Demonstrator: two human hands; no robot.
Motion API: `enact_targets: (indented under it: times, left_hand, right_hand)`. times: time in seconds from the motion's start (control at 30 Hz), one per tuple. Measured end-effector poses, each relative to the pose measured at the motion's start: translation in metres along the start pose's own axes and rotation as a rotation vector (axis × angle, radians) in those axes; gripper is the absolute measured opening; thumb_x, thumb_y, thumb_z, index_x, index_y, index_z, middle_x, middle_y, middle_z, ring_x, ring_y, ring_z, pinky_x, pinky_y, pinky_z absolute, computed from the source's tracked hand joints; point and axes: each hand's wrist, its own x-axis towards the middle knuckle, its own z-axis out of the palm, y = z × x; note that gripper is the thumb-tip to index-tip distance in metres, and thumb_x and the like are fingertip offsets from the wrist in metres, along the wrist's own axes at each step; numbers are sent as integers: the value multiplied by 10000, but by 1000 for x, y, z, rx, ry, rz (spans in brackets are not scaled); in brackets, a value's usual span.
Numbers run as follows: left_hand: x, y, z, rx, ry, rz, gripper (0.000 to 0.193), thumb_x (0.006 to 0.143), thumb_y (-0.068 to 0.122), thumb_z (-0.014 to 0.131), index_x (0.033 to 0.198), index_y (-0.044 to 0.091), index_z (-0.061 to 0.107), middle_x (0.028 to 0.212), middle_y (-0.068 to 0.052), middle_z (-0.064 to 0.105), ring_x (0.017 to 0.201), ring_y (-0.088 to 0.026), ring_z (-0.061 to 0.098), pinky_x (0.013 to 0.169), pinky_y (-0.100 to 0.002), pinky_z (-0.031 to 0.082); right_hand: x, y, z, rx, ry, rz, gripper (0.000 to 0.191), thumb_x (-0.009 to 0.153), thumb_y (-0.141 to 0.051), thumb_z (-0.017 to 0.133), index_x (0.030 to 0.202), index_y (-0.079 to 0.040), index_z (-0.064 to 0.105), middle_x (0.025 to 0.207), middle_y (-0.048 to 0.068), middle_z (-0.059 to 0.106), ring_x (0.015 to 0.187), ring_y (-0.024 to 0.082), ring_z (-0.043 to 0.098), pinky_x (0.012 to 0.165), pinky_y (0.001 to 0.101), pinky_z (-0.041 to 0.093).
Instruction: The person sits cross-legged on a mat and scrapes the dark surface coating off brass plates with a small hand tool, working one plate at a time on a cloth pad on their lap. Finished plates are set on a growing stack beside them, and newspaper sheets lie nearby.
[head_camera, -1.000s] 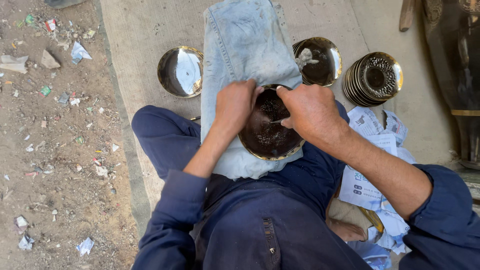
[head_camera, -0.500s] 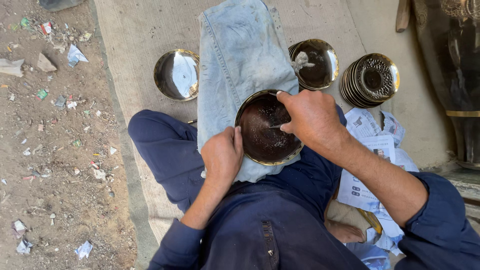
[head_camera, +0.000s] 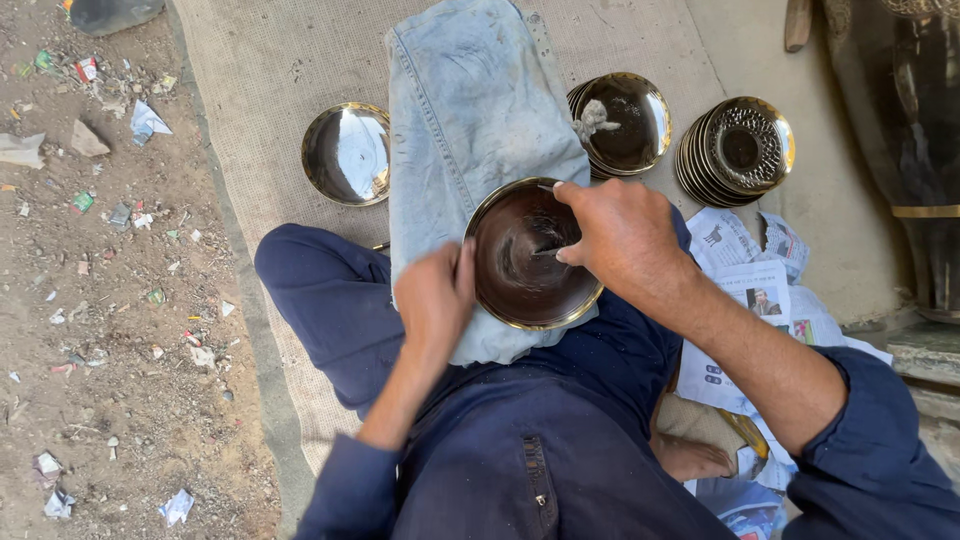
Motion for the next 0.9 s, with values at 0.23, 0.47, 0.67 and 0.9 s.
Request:
enact_targets:
  times: [0.23, 0.47, 0.67, 0.9]
  left_hand:
    - [-24, 0, -10, 121, 27, 34, 336, 1013, 301, 605, 778, 66, 653, 701, -200, 661, 673, -436, 642, 580, -554, 468]
    - [42, 0, -1, 64, 53, 226, 344, 1025, 346, 608, 841, 56, 628, 691, -188, 660, 663, -444, 634, 589, -554, 468]
    - [-32, -2, -3, -4, 141, 4, 369, 1018, 317, 606, 757, 57, 620, 593, -206, 587, 566, -434, 604, 534, -532, 447]
    - [-52, -2, 3, -95, 125, -154, 394, 1001, 311, 615, 715, 40, 599, 544, -189, 546, 506, -407, 566, 503, -490, 428]
  right_hand:
    - [-4, -7, 3, -27, -17, -10, 695, 647, -371, 921, 1244, -108, 682, 775, 164, 725, 780, 378, 734, 654, 503, 578]
    - [-13, -12, 6, -17, 4, 11, 649, 643, -375, 926, 1174, -84, 692, 790, 165, 722, 800, 372, 738, 669, 496, 587]
    - [-25, -9, 9, 101, 82, 109, 713, 621, -361, 934, 1255, -137, 695, 871, 192, 741, 823, 416, 717, 702, 525, 568]
    - [-58, 18, 69, 510, 162, 288, 802, 606, -269, 971, 1346, -145, 685, 780, 159, 663, 699, 290, 624, 617, 413, 509]
